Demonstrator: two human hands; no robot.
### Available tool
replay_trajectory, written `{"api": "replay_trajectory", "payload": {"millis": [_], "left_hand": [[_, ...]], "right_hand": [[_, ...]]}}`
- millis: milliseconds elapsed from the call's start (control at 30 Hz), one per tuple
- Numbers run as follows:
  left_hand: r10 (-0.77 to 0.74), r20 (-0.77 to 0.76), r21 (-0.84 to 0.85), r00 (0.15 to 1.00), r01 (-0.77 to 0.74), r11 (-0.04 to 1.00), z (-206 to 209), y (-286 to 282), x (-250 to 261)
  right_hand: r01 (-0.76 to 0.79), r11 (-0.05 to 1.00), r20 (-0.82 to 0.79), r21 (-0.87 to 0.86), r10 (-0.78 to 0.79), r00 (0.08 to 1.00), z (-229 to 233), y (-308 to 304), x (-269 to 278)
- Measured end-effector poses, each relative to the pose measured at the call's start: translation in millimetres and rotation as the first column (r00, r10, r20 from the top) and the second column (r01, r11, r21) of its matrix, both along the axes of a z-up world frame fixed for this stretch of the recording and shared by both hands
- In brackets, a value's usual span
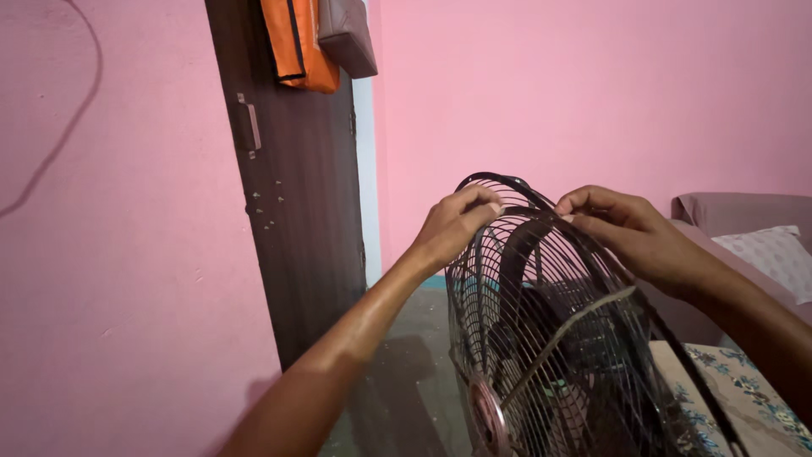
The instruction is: The person repairs a standing fan by securing its front grille with wire. They wrap wire around the grille's rim, twist it to tighten, and use pliers to cut the excess. The fan remains on the floor throughout the process.
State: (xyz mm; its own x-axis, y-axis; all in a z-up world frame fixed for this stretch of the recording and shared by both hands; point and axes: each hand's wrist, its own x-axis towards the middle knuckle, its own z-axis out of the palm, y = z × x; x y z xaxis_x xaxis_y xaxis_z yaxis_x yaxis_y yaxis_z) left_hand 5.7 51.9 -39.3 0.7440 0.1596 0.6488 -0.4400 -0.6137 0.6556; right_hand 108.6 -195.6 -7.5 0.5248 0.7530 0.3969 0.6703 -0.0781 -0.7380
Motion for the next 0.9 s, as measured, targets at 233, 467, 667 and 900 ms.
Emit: {"api": "replay_trajectory", "payload": {"millis": [233,467,667,900], "left_hand": [[-0.225,-0.002,0.037,0.974,0.225,0.974,5,-14,6],[0.007,0.233,-0.116,0.972,0.021,0.993,-9,-34,1],[0.230,0.385,-0.150,0.894,-0.185,0.971,-17,-55,-24],[0.114,0.552,-0.048,0.826,-0.106,0.993,-9,-72,-46]], "right_hand": [[-0.088,0.995,0.021,0.052,0.087,0.996,-2,0,0],[-0.063,0.996,-0.035,0.058,0.065,0.997,-3,0,1],[-0.067,0.996,-0.002,0.056,0.067,0.998,0,0,-2],[0.068,0.998,-0.031,-0.014,-0.068,0.997,2,-5,-6]]}}
